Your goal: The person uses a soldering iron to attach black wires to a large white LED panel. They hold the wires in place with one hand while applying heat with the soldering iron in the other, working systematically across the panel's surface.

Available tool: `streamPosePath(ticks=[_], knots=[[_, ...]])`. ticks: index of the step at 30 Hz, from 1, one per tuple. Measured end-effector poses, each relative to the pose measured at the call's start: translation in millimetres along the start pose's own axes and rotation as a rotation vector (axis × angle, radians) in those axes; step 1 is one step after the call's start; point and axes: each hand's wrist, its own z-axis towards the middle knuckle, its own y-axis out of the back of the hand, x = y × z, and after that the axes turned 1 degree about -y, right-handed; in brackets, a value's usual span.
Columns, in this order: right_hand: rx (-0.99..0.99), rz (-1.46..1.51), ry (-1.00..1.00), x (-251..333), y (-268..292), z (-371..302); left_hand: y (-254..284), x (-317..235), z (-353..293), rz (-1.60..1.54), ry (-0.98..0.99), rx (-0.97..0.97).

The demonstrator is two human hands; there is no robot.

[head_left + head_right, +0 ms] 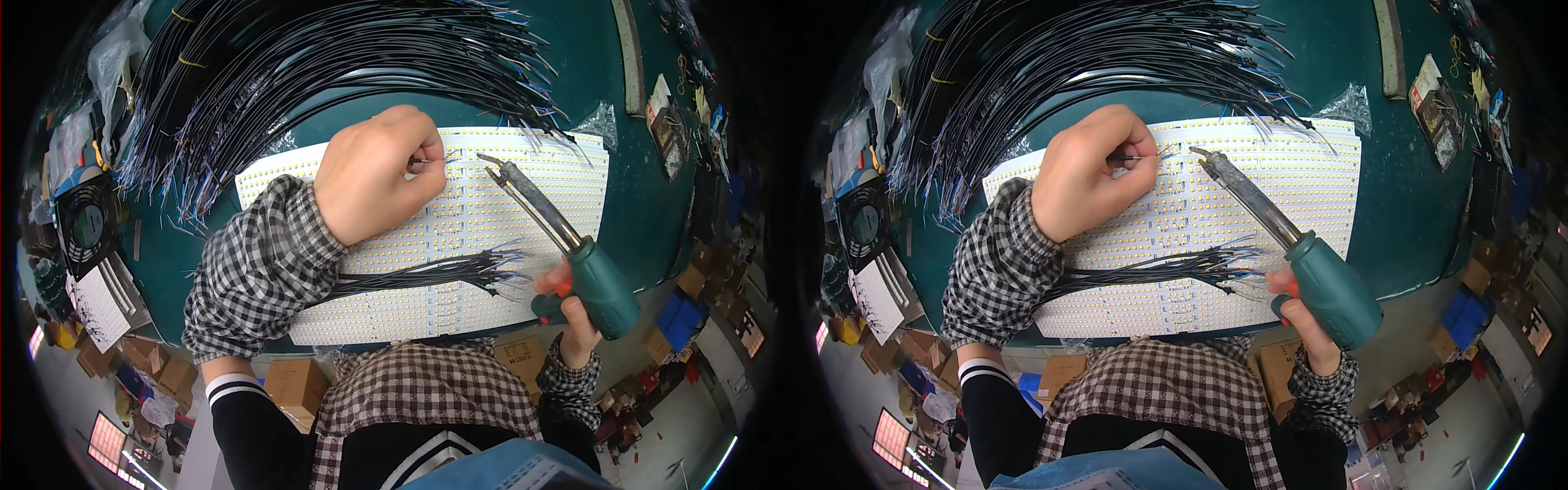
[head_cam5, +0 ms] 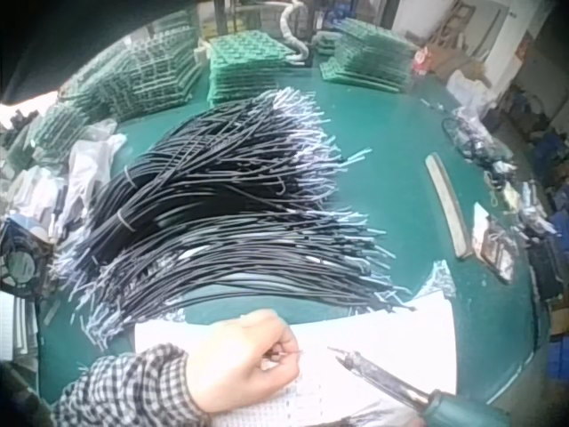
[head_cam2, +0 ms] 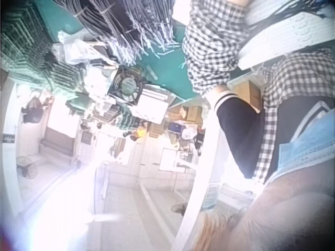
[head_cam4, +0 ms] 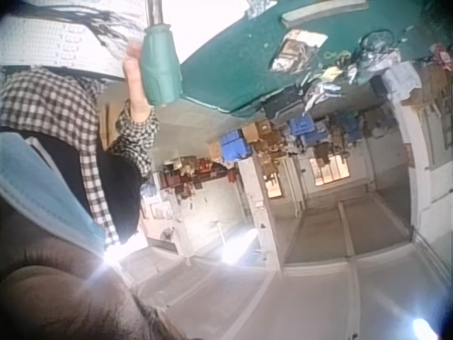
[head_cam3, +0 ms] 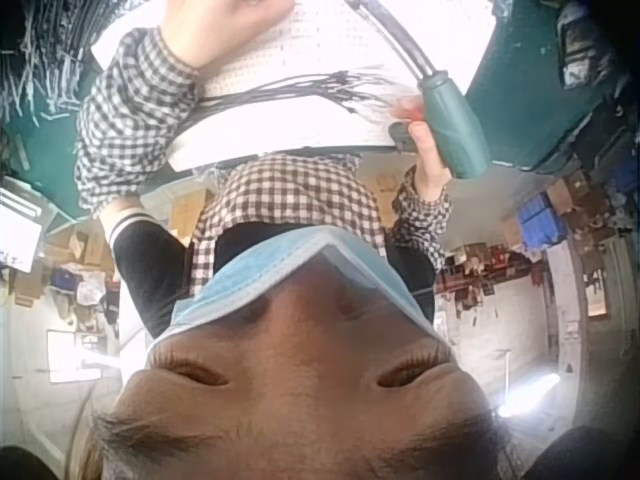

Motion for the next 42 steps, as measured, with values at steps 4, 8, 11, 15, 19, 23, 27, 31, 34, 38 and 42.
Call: streamPosePath(ticks=[4, 8, 11, 15, 19, 23, 27, 31, 34, 38, 42], knots=[[-0.008, -0.015, -0.011, -0.6, -0.4, -0.8, -0.7, 1.2, -0.2, -0.046, -0.005, -0.010], [0.014, -0.017, -0.019, 1.8, -0.8, 0.2, 0.9, 1.3, 0.7, -0.034, -0.007, 0.015], [0.026, -0.031, -0.029, 2.3, -0.1, -1.1, 3.0, 1.3, 2.5, -0.031, 0.004, 0.046], [0.048, -0.036, 0.002, -1.9, 1.9, -0.8, 3.1, 1.2, 3.9, -0.034, 0.018, 0.054], [0.028, -0.050, -0.003, -4.4, 1.9, -2.3, 3.9, 2.0, 4.3, -0.029, 0.018, 0.072], [0.025, -0.101, 0.012, -5.2, 3.2, -1.2, 5.2, 2.2, 6.3, -0.034, 0.038, 0.094], [0.064, -0.159, 0.049, -10.8, 7.5, 2.9, 6.8, 3.4, 7.7, -0.059, 0.049, 0.112], [0.068, -0.170, 0.056, -14.7, 9.7, 3.5, 7.4, 2.9, 8.4, -0.069, 0.063, 0.130], [0.038, -0.156, 0.023, -15.4, 7.6, 1.3, 7.3, 3.9, 8.4, -0.071, 0.061, 0.131], [0.075, -0.195, 0.053, -18.6, 9.8, 3.0, 8.4, 3.6, 8.7, -0.068, 0.066, 0.138], [0.075, -0.241, 0.092, -20.2, 8.8, 5.1, 8.8, 2.9, 9.1, -0.058, 0.070, 0.145]])
